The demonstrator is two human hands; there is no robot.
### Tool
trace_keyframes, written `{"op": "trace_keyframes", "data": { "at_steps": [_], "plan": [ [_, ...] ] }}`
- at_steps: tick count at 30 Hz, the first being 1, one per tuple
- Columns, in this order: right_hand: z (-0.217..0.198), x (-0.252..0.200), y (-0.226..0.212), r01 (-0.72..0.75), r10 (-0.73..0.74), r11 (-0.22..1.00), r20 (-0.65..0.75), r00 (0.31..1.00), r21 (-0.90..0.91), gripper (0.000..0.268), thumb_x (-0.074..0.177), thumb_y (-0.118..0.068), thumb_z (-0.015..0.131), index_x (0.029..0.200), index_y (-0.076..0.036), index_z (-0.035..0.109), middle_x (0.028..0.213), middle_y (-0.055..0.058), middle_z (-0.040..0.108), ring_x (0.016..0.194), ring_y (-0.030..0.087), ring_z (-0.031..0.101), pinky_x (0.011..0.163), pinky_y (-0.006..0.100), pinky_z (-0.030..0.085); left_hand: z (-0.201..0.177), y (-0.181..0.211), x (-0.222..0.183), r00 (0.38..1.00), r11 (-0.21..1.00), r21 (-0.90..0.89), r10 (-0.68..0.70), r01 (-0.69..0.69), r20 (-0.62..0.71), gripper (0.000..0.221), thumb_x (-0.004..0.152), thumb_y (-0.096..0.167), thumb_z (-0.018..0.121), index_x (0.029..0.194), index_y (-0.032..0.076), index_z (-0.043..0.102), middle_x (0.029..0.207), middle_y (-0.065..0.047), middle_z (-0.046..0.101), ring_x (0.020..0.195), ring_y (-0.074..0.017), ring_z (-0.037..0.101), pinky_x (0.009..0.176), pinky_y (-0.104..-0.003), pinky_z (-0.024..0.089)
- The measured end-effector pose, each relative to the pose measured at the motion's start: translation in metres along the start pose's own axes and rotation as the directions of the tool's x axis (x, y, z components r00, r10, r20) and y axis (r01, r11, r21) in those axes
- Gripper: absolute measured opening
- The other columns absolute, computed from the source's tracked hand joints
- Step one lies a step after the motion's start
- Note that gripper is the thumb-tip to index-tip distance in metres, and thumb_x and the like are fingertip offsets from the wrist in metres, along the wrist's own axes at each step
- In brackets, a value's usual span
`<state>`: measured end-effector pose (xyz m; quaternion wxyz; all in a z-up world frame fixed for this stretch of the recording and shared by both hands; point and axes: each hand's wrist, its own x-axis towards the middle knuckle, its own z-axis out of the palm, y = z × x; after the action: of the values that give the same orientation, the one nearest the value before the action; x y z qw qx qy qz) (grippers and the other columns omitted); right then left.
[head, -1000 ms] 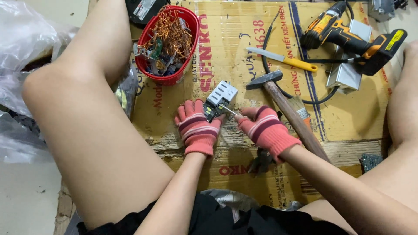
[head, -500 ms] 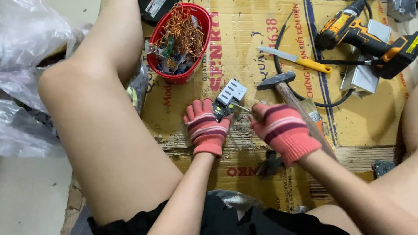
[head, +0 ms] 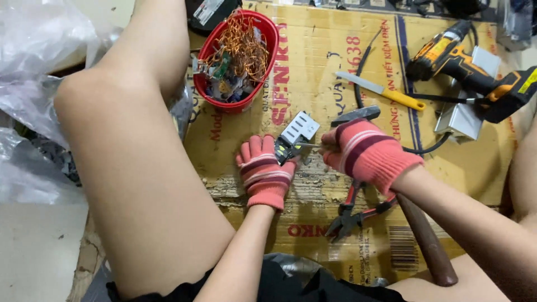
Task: Dismantling a circuit board using pliers and a hammer to remove components while sitting on the floor.
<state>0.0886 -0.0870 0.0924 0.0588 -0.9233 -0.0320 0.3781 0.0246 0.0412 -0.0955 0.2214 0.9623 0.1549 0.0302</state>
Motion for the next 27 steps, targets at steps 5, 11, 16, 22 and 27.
{"op": "trace_keyframes", "data": {
  "at_steps": [5,11,16,22,27],
  "plan": [
    [-0.004,0.036,0.004,0.069,-0.031,0.975,0.181,0.983,-0.209,0.035,0.093,-0.008,0.058,0.126,-0.012,0.071,0.130,0.009,0.071,0.130,0.032,0.060,0.116,0.045,0.043,0.001,-0.001,0.002,0.999,1.000,0.004,-0.025,0.025,0.034,0.073,0.063,0.053,0.082,0.124,0.020,0.059,0.121,-0.001,0.052,0.121,-0.0233,0.048,0.106,-0.045,0.039],
    [-0.008,0.000,-0.024,0.047,-0.022,0.961,0.093,0.995,-0.273,0.029,0.094,-0.015,0.061,0.120,-0.018,0.074,0.114,0.007,0.078,0.114,0.025,0.071,0.105,0.040,0.054,-0.004,0.000,0.000,1.000,1.000,-0.011,-0.002,0.002,0.020,0.070,0.065,0.050,0.082,0.123,0.018,0.061,0.123,-0.003,0.055,0.122,-0.0242,0.049,0.108,-0.046,0.038],
    [0.001,0.008,-0.022,-0.042,0.055,0.993,0.125,0.991,-0.106,0.027,0.095,-0.011,0.059,0.117,-0.015,0.075,0.113,0.008,0.078,0.114,0.027,0.071,0.109,0.044,0.050,0.002,0.000,0.000,1.000,1.000,0.003,-0.013,0.013,0.023,0.069,0.065,0.047,0.081,0.124,0.019,0.060,0.126,-0.002,0.054,0.125,-0.0239,0.047,0.109,-0.047,0.037],
    [0.076,0.033,0.032,0.036,-0.052,0.992,-0.131,0.990,-0.120,0.032,0.090,-0.032,0.065,0.120,-0.022,0.069,0.103,0.013,0.076,0.107,0.032,0.072,0.092,0.046,0.061,0.005,-0.002,0.000,0.999,1.000,-0.010,0.025,-0.025,-0.031,0.072,0.064,0.049,0.082,0.124,0.015,0.062,0.125,-0.005,0.056,0.124,-0.0269,0.049,0.109,-0.049,0.038],
    [0.090,0.021,0.029,0.077,-0.028,0.972,-0.217,0.976,0.220,0.042,0.090,-0.031,0.062,0.130,-0.019,0.068,0.119,0.021,0.073,0.121,0.036,0.066,0.104,0.047,0.054,0.010,-0.004,0.001,0.996,1.000,0.007,0.027,-0.026,-0.083,0.078,0.062,0.055,0.084,0.124,0.015,0.062,0.123,-0.005,0.057,0.123,-0.0270,0.050,0.106,-0.050,0.041]
  ]
}}
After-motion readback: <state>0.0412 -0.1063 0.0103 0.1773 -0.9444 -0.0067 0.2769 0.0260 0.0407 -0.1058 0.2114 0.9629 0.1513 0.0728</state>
